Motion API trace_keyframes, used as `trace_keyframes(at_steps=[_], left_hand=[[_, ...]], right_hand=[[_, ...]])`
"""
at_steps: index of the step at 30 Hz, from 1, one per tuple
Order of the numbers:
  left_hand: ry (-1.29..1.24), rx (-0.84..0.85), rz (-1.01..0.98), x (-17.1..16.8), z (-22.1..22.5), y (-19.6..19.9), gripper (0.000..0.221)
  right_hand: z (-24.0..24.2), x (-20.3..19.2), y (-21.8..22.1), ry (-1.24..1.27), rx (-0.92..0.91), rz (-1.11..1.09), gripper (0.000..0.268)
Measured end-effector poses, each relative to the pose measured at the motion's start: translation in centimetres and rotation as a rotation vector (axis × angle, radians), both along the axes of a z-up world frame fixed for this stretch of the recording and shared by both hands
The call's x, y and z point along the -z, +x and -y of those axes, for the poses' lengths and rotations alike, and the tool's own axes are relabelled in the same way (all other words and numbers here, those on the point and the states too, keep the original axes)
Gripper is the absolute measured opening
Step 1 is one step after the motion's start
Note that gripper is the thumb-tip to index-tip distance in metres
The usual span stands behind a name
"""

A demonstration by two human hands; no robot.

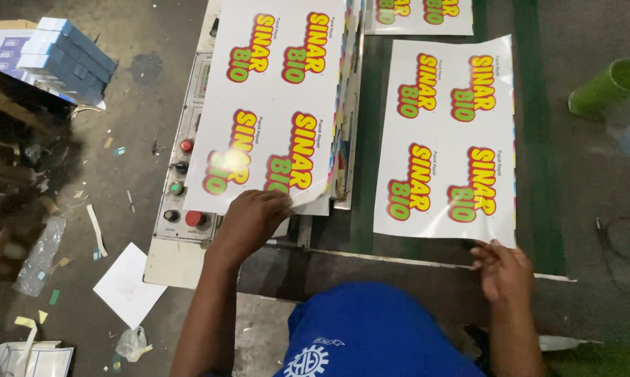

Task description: The person stands at a printing machine and repeatedly picks up printed sheets from the output tray, stacking them by hand. They then lift the stack, move it to a nearby area, and return to the machine to continue stacking more sheets.

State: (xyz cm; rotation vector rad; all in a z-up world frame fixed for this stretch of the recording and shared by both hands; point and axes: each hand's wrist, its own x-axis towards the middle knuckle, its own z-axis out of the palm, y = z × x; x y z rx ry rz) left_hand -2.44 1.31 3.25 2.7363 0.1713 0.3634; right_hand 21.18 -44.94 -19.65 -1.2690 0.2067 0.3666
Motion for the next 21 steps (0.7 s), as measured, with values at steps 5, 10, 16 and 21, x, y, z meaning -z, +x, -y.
trace_keyframes(at_steps=[5, 10, 16, 21], left_hand=[[-0.041, -0.052, 0.006, 1.0, -0.2, 0.1, 0.012], [-0.052, -0.095, -0.004, 0.3, 0.3, 0.3, 0.013], [-0.05, -0.169, -0.03, 0.7, -0.1, 0.8, 0.021], [-0.17, -0.241, -0.079, 0.3, -0.5, 0.9, 0.027]], right_hand=[[0.4, 2.9, 1.6, -0.094, -0.097, -0.066, 0.014], [-3.5, 0.0, 2.6, -0.325, -0.165, -0.075, 0.026], [-7.0, 1.5, 7.5, -0.311, -0.241, 0.01, 0.029], [-8.7, 1.0, 12.7, -0.139, -0.092, 0.131, 0.018]])
